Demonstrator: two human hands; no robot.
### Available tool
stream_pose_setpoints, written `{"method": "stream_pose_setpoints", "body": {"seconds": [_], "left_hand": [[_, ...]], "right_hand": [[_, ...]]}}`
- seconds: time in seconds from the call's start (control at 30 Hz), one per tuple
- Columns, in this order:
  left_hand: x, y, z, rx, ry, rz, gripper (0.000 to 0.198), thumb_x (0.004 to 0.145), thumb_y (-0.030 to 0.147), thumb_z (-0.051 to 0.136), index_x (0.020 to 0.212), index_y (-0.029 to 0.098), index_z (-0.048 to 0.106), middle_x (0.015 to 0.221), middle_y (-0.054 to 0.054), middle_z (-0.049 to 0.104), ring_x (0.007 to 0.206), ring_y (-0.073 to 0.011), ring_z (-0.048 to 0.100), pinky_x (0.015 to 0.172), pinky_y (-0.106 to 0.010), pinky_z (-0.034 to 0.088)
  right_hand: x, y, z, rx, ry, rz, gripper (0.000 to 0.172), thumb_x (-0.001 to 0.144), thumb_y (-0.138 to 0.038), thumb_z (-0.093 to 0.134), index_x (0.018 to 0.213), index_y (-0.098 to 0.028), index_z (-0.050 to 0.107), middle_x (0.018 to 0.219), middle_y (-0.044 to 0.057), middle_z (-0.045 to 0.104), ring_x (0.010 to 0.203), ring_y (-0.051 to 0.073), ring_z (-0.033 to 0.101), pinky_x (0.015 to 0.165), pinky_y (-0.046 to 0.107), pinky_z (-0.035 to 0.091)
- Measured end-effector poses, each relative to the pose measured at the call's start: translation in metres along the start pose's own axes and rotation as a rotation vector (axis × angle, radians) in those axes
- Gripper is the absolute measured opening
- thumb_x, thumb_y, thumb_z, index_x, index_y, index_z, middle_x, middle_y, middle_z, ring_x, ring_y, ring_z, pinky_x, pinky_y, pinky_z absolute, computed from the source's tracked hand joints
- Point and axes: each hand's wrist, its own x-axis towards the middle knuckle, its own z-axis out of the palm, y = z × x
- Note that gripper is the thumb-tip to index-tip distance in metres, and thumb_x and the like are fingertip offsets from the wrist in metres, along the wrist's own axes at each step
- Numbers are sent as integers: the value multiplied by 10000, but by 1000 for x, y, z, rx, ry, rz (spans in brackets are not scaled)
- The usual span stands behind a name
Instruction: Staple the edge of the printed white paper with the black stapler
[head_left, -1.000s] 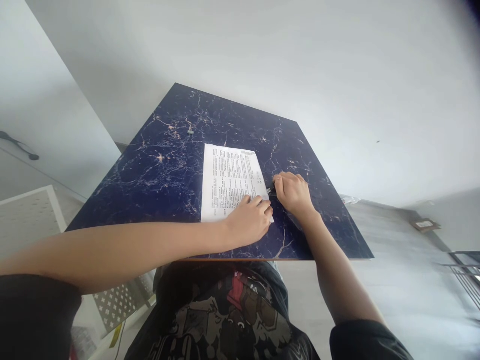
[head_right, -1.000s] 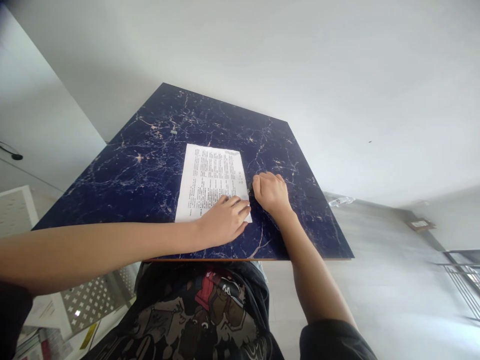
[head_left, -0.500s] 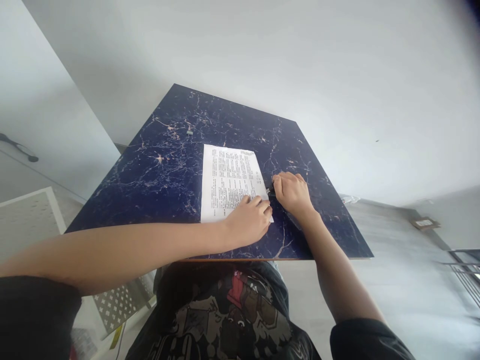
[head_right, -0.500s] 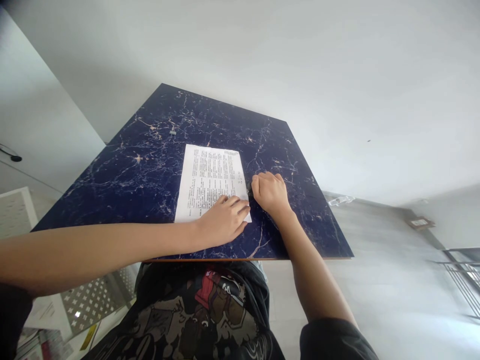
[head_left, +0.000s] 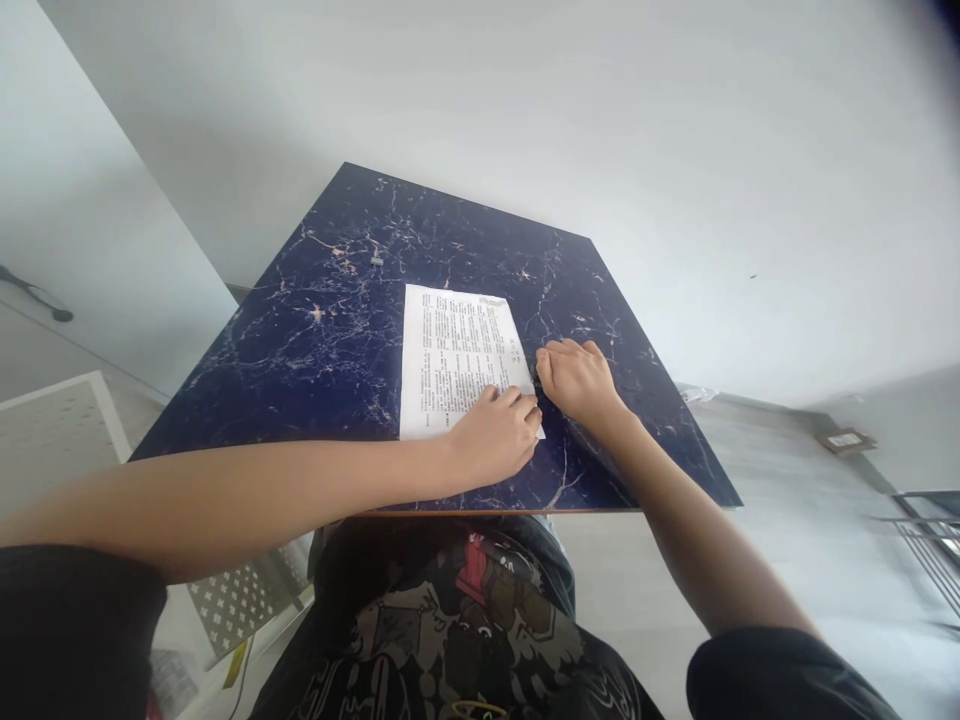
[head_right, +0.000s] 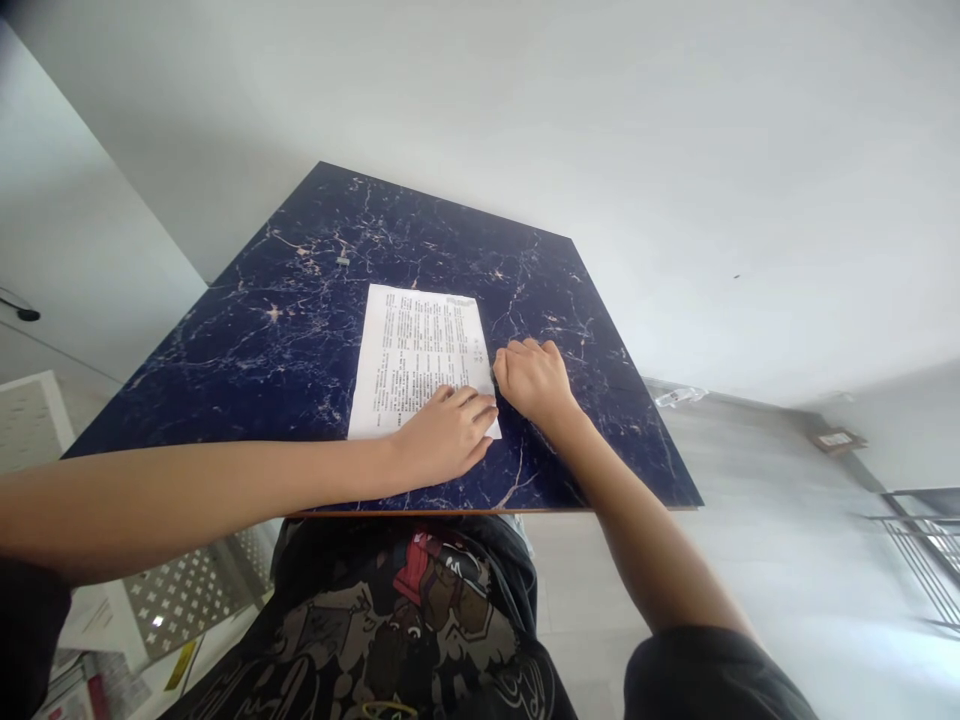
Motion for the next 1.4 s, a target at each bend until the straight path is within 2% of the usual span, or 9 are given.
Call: {"method": "stream_pose_setpoints", "body": {"seconds": [0.2, 0.33, 0.53, 0.67, 0.87, 1.17, 1.4], "left_hand": [[0, 0, 2, 14, 2, -1, 385, 1053, 298, 414, 1261, 84, 656, 1313, -177, 664, 1169, -316, 574, 912, -469, 431], [0, 0, 2, 5, 0, -1, 380, 1054, 303, 417, 1254, 86, 657, 1311, -172, 664, 1171, -311, 578, 917, -462, 432], [0, -1, 1, -13, -5, -6, 372, 1057, 308, 412, 1236, 100, 663, 1331, -157, 660, 1178, -302, 576, 928, -455, 440], [1, -1, 1, -16, -8, -6, 369, 1059, 313, 414, 1245, 112, 660, 1340, -153, 659, 1192, -301, 574, 946, -452, 440], [1, -1, 0, -21, -8, -9, 363, 1052, 311, 434, 1254, 105, 654, 1326, -152, 664, 1196, -301, 577, 948, -446, 446], [0, -1, -1, -26, -13, -4, 356, 1058, 317, 428, 1237, 112, 658, 1288, -150, 676, 1180, -294, 592, 967, -446, 466], [1, -2, 1, -13, -11, 31, 371, 1061, 295, 423, 1204, 52, 664, 1264, -180, 682, 1191, -287, 618, 1007, -420, 495]], "right_hand": [[0, -2, -1, -85, -17, -42, 432, 1112, -268, 282, 915, -167, 654, 903, 90, 710, 836, 237, 572, 728, 379, 239], [0, -2, 5, -72, 17, -56, 427, 1111, -271, 292, 895, -174, 648, 884, 82, 704, 835, 228, 572, 732, 376, 259], [-5, 5, 16, 142, 151, 132, 434, 1079, -242, 300, 789, -196, 620, 783, 60, 656, 751, 197, 544, 661, 344, 268], [-7, 9, 17, 273, 171, 172, 466, 1089, -273, 265, 803, -197, 625, 778, 61, 640, 689, 181, 514, 625, 333, 261], [-8, 13, 16, 286, 189, 172, 510, 1100, -308, 219, 767, -203, 590, 755, 81, 619, 670, 194, 521, 636, 346, 304], [-11, 35, 17, 379, 178, 303, 663, 1093, -496, 129, 820, -199, 655, 764, 145, 649, 726, 270, 602, 684, 405, 421], [-11, 43, 19, 379, 160, 379, 645, 1087, -519, 153, 762, -213, 619, 773, 154, 670, 712, 269, 595, 708, 406, 430]]}}
